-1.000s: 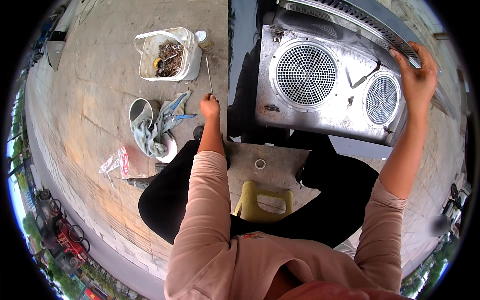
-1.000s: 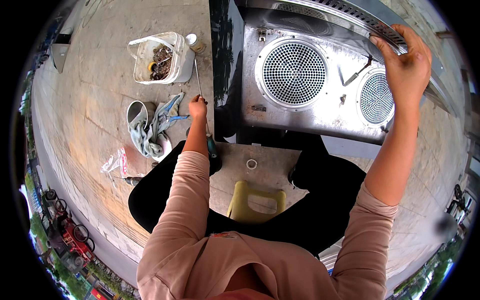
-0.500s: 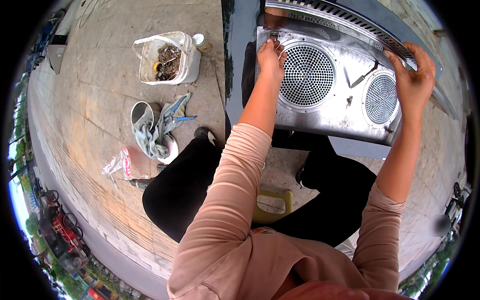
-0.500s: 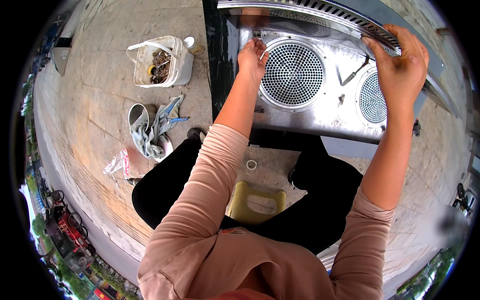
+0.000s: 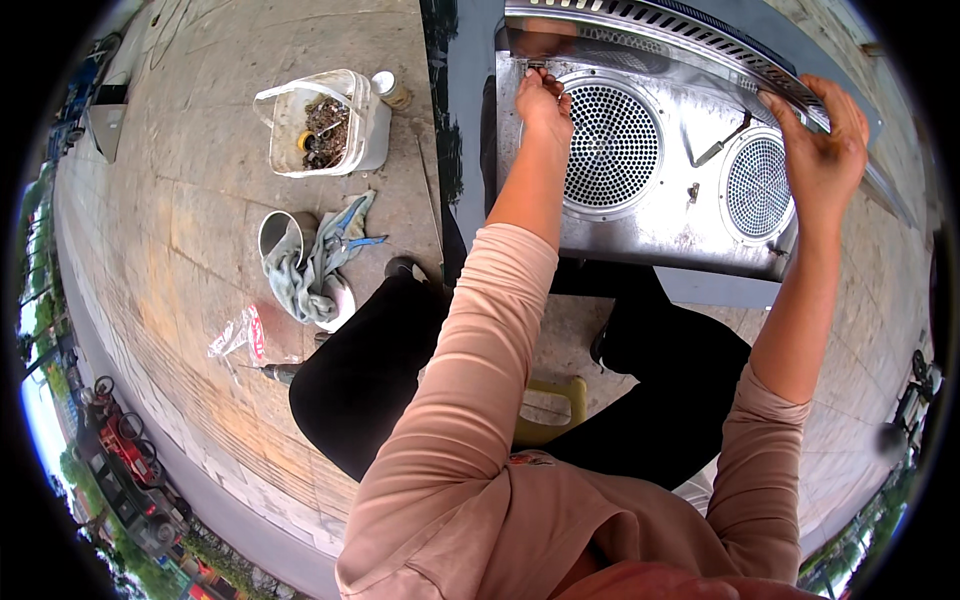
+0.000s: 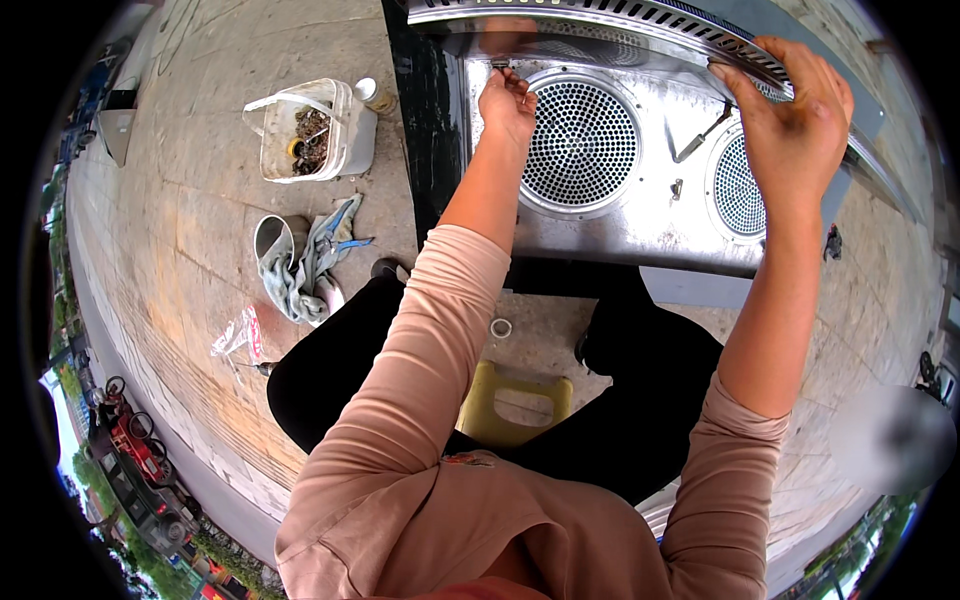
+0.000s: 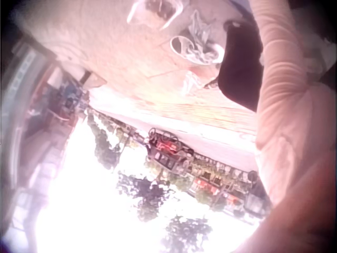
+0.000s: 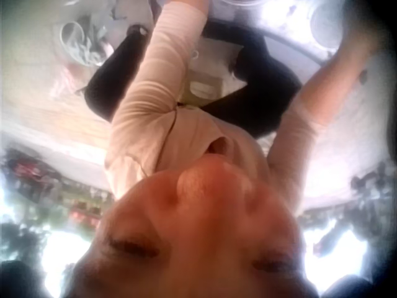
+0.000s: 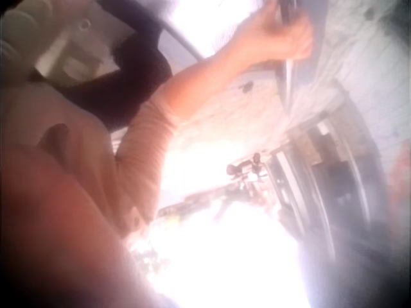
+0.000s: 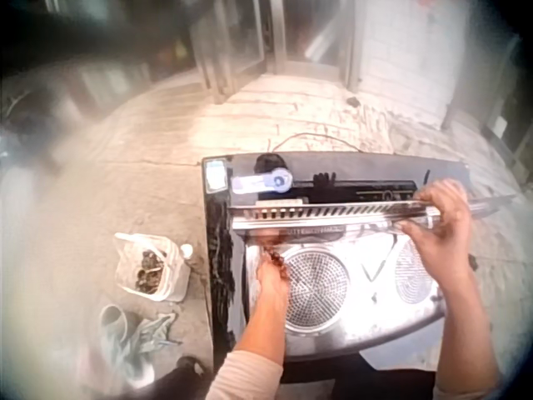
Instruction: The person disassembles a kitchen range hood using a manual screwdriver and a power drill. They remove screws from the metal casing and fan grilles, then detach the grilles to access the internal fan components.
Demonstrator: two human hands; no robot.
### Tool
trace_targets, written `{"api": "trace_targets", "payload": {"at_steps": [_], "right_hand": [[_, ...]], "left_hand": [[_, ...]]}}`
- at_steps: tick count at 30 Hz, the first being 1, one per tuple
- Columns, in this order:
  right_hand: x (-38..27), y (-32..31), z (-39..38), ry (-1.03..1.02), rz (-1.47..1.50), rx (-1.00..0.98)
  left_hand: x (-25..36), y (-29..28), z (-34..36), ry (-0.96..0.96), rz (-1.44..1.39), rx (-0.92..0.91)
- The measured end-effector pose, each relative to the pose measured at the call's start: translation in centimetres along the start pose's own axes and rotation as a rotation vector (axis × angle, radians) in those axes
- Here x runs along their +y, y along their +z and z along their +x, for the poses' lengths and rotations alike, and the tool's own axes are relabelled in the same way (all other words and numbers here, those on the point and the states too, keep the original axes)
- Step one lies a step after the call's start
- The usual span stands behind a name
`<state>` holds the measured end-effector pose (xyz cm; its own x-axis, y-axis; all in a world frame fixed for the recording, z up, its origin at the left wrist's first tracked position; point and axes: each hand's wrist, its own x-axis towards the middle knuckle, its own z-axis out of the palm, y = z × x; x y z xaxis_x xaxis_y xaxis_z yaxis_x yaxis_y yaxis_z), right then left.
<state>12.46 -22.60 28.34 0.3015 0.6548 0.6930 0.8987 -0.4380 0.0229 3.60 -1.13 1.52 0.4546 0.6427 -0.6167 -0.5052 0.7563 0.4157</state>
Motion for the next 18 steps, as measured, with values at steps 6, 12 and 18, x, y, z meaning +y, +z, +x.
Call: {"api": "trace_targets", "payload": {"at_steps": [6, 12, 18], "right_hand": [[-0.5, 0.9, 0.2, -0.038, 0.033, 0.034], [0.3, 0.6, -0.3, -0.050, 0.026, 0.032], [-0.3, 0.5, -0.4, -0.055, 0.001, 0.029]], "left_hand": [[0.5, -1.7, 0.2, -0.142, -0.088, 0.011], [3.6, -5.4, -7.5, 0.292, 0.207, -0.045], [11.9, -20.4, -4.9, 0.824, 0.646, 0.425]]}}
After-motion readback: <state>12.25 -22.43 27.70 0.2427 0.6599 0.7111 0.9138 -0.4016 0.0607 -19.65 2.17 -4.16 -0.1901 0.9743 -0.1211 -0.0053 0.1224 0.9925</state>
